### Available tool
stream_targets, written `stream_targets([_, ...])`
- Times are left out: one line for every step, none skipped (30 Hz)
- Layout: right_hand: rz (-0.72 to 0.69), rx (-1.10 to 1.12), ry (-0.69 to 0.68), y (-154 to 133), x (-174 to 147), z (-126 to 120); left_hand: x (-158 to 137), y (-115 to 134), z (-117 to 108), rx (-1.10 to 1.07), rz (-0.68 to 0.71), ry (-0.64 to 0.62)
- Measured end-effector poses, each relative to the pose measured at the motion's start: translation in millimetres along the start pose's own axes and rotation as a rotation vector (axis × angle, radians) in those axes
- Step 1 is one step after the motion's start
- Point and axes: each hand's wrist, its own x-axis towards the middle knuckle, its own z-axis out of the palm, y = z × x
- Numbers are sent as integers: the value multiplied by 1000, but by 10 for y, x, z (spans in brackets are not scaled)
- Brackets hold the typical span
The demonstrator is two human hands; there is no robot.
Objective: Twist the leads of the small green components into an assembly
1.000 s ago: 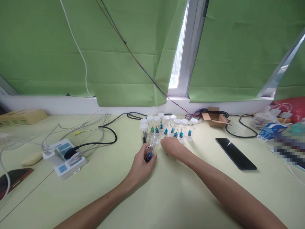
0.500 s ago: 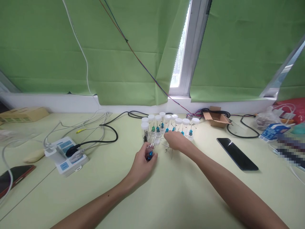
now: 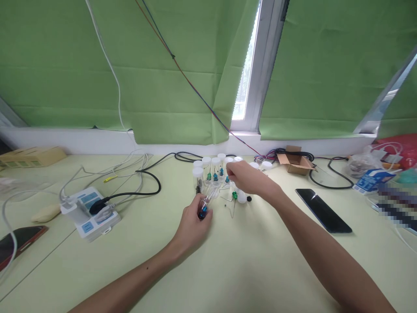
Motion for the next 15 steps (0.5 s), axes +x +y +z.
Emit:
stream_targets([-10,51,38,13,-31,-60,-1,2,1,12,8,2])
stream_targets([-20,96,62,21,-64,-117,-1,4,3,23,15,3])
stream_targets([-22,133,81,24,-97,-170,-2,7,5,32,18,3])
stream_targets([-25,163,92,22,-129,-217,-3,10,7,41,19,2])
stream_targets([-32,186,96,16,-158,-255,-4,13,8,51,18,1])
stream_targets([-45,200,98,8,-181,-283,-6,17,8,62,18,-2])
stream_targets([-67,208,93,-1,-197,-303,-7,21,8,74,20,-9])
stream_targets([-95,214,83,-7,-206,-313,-9,24,7,84,24,-20])
stream_targets([-125,218,69,-11,-208,-314,-12,27,6,93,30,-31])
stream_targets([-157,225,50,-10,-203,-308,-15,28,5,99,38,-42])
stream_targets([-189,238,25,-5,-193,-296,-19,29,5,101,45,-54])
stream_targets([-219,258,-6,4,-178,-279,-23,30,5,100,52,-65])
stream_targets([-247,283,-39,16,-161,-260,-27,31,6,99,58,-74])
stream_targets([-273,310,-73,29,-143,-240,-31,32,7,96,62,-81])
stream_targets([-298,337,-101,41,-126,-223,-34,34,8,92,64,-88])
